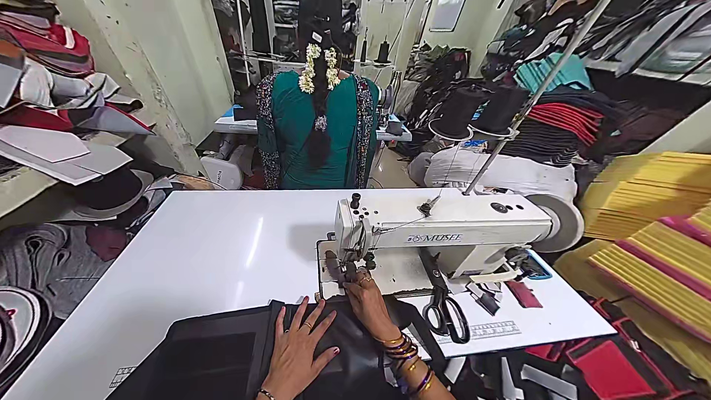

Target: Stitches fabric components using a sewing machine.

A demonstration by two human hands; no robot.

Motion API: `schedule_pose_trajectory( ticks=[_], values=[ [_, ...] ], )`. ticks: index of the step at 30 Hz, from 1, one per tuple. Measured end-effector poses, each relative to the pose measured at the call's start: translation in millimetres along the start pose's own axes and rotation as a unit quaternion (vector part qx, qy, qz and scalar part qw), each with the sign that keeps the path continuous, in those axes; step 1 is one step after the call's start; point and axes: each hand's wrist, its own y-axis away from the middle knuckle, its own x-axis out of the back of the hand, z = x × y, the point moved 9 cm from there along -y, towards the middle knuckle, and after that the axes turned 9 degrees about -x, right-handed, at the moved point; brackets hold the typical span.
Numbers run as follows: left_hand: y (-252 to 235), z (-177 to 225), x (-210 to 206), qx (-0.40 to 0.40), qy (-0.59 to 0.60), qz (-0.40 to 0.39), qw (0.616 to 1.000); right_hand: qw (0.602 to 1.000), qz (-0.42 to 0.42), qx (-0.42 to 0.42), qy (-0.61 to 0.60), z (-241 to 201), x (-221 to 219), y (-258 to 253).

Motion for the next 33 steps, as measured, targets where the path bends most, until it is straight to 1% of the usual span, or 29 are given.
schedule_pose_trajectory(
  ticks=[2,3,4,5,7,8,9,10,11,13,15,16,18,20,22,24,28,30,33],
  values=[
    [0,-1,-1,-0.005,0.002,-0.008,1.000,0.999,0.035,-0.038,0.011,10,18,3],
    [-1,-3,-2,-0.007,0.005,-0.011,1.000,0.996,0.039,-0.080,0.030,20,31,5],
    [-2,-5,-1,-0.010,0.008,-0.012,1.000,0.990,0.020,-0.130,0.054,33,43,8],
    [-2,-6,-1,-0.012,0.009,-0.015,1.000,0.979,-0.025,-0.185,0.083,47,53,14],
    [-2,-9,-2,-0.013,0.014,-0.019,1.000,0.938,-0.147,-0.296,0.105,67,67,30],
    [-4,-11,-2,-0.015,0.012,-0.015,1.000,0.926,-0.179,-0.320,0.091,71,72,36],
    [-6,-14,-2,-0.018,0.011,-0.012,1.000,0.934,-0.167,-0.311,0.053,72,76,38],
    [-9,-16,-2,-0.020,0.013,-0.011,1.000,0.949,-0.127,-0.289,-0.006,73,79,38],
    [-13,-18,-2,-0.022,0.019,-0.011,1.000,0.955,-0.087,-0.276,-0.065,78,81,36],
    [-21,-22,0,-0.029,0.042,-0.008,0.999,0.939,-0.037,-0.293,-0.176,87,81,27],
    [-31,-28,-1,-0.029,0.059,-0.028,0.997,0.915,-0.014,-0.327,-0.237,95,75,15],
    [-37,-32,-2,-0.028,0.060,-0.041,0.997,0.910,-0.014,-0.344,-0.229,100,71,9],
    [-46,-37,-5,-0.027,0.053,-0.072,0.996,0.920,-0.032,-0.367,-0.134,112,64,-1],
    [-53,-41,-9,-0.021,0.056,-0.109,0.992,0.924,-0.062,-0.374,-0.046,113,59,-5],
    [-58,-46,-12,-0.014,0.060,-0.133,0.989,0.923,-0.080,-0.375,0.007,111,58,-8],
    [-61,-47,-12,-0.009,0.071,-0.141,0.987,0.920,-0.086,-0.383,0.014,113,57,-7],
    [-63,-47,-11,0.005,0.056,-0.125,0.991,0.917,-0.084,-0.390,0.017,112,56,-13],
    [-65,-47,-13,0.025,0.058,-0.139,0.988,0.919,-0.086,-0.383,0.033,112,55,-18],
    [-66,-49,-15,0.043,0.061,-0.169,0.983,0.913,-0.114,-0.386,0.063,110,50,-23]
  ],
)
